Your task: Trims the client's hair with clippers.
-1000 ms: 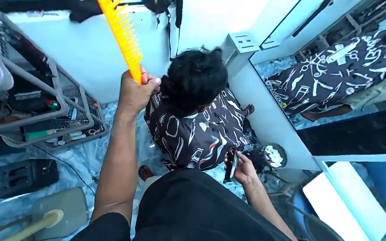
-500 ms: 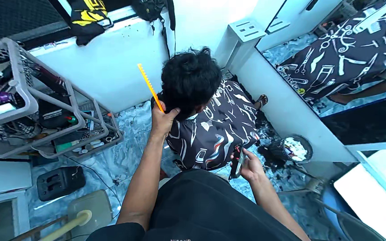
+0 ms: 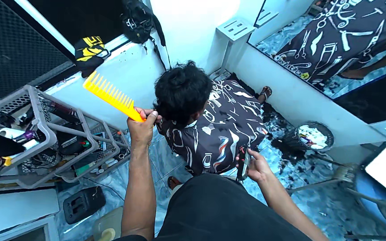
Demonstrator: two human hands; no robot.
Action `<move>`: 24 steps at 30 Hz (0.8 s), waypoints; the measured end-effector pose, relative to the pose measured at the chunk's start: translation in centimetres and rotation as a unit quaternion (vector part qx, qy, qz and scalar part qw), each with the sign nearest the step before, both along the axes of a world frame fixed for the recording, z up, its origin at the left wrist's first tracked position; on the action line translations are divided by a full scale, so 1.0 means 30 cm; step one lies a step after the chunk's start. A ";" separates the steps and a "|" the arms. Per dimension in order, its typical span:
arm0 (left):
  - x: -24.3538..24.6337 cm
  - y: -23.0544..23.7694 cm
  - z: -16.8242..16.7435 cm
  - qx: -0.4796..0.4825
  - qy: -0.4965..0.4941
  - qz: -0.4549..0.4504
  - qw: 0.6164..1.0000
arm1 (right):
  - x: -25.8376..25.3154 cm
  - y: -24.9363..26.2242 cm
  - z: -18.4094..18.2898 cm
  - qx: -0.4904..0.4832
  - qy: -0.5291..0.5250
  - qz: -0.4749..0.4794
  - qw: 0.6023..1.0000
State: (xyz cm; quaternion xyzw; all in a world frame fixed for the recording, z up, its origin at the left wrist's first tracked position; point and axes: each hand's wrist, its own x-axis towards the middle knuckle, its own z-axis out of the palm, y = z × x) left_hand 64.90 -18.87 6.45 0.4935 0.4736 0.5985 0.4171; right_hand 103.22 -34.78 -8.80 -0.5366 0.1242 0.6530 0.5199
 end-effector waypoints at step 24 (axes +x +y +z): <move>0.473 0.268 0.260 -0.047 0.685 -0.085 0.722 | -0.130 0.578 0.350 0.320 -0.487 0.452 0.675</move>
